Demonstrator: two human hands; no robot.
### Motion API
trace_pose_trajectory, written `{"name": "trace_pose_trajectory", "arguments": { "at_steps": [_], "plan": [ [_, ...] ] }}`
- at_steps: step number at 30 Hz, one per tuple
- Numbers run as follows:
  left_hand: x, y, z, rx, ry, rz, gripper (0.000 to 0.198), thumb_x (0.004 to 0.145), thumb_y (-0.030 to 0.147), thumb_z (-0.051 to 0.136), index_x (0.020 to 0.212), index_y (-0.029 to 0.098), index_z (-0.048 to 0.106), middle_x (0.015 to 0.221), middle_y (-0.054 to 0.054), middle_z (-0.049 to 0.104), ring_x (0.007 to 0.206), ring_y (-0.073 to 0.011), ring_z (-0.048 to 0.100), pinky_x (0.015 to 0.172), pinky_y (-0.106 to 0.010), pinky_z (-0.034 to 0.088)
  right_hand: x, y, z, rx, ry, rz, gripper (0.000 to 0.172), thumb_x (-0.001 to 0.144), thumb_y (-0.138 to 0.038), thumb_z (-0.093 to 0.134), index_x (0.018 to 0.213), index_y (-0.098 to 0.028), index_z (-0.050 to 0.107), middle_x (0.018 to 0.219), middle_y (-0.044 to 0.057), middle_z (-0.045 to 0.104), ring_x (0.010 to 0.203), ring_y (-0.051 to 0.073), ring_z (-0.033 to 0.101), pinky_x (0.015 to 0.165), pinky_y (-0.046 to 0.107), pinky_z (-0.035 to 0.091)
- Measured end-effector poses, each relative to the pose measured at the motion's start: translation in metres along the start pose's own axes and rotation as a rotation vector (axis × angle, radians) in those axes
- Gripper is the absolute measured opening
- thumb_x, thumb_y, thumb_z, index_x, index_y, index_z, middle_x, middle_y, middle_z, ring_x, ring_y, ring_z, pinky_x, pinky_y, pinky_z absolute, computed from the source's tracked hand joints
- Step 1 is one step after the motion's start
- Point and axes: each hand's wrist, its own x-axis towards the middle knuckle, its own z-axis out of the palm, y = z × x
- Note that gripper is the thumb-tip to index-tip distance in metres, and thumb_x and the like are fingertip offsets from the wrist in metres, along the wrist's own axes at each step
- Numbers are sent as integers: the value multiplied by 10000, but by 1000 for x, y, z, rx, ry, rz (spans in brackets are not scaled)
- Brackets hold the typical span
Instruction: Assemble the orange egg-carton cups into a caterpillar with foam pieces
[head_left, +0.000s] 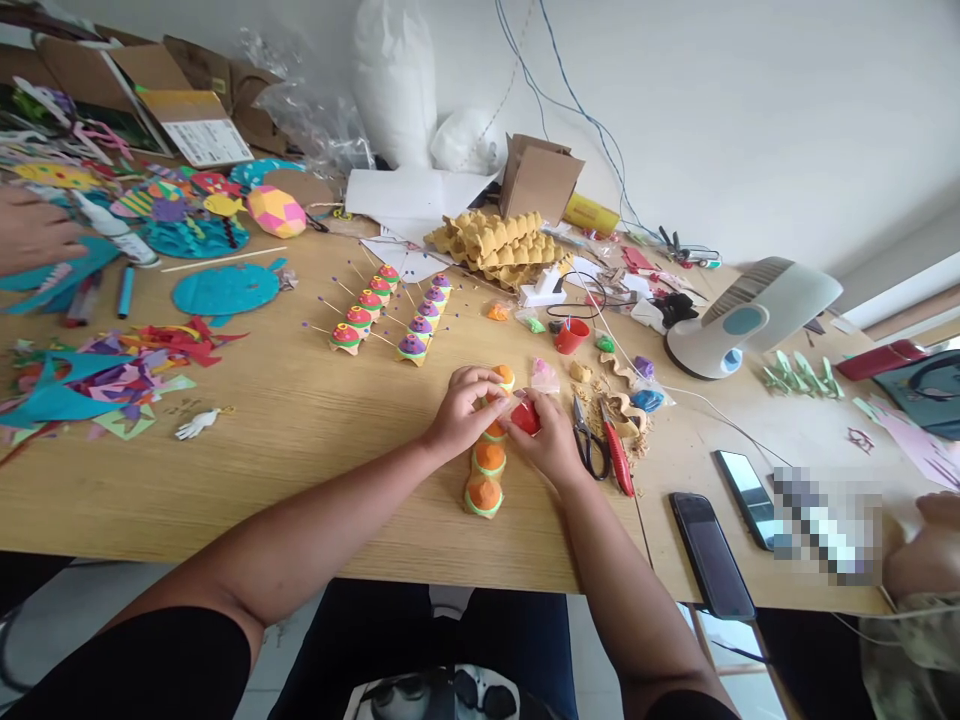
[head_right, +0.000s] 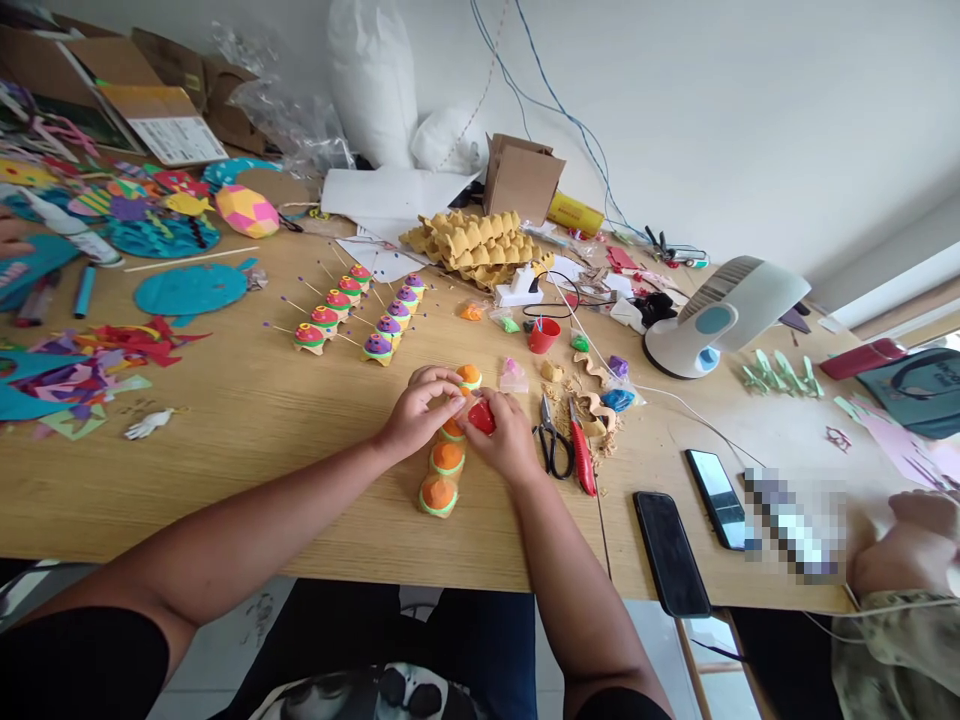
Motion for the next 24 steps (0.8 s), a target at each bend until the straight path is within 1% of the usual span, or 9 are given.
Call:
{"name": "trace_pose_trajectory", "arguments": {
  "at_steps": [3, 6, 11, 17, 24],
  "plan": [
    [-1, 1, -1, 31, -20, 70, 111, 941, 314, 657, 911, 253, 745, 1109, -73, 688, 1186, -252, 570, 1114, -454, 425, 0, 3, -1, -3, -3, -10, 459, 884, -432, 734, 1287, -248, 614, 1144, 123, 734, 1040, 314, 688, 912, 476, 559],
    [-3, 0, -1, 67, -50, 127, 115, 933, 339, 681, 985, 261, 746, 1153, -73, 676, 1240, -260, 537, 1142, -464, 418, 0, 4, -1, -4, 13, -33, 468, 898, -398, 723, 1324, -243, 608, 1140, 119, 733, 1037, 304, 685, 914, 464, 560],
    [-5, -2, 1, 93, -11, 176, 66, 932, 288, 679, 890, 243, 703, 1126, -59, 682, 1227, -254, 538, 1133, -476, 440, 0, 3, 0, 4, 35, -93, 523, 914, -392, 716, 1389, -211, 592, 1092, 118, 737, 998, 284, 690, 900, 439, 569],
    [-5, -2, 0, 103, -13, 198, 94, 965, 258, 631, 888, 237, 682, 1119, -58, 680, 1231, -249, 538, 1132, -479, 442, 0, 3, -1, -59, -5, -121, 560, 933, -420, 703, 1440, -224, 569, 1105, 124, 732, 1011, 294, 679, 911, 456, 565],
    [-6, -1, -1, 112, -6, 186, 124, 966, 269, 622, 857, 230, 666, 1095, -67, 668, 1203, -253, 545, 1114, -484, 455, 0, 2, -2, -88, -36, -128, 566, 959, -431, 671, 1463, -207, 544, 1046, 118, 714, 998, 293, 660, 888, 444, 562]
  ]
}}
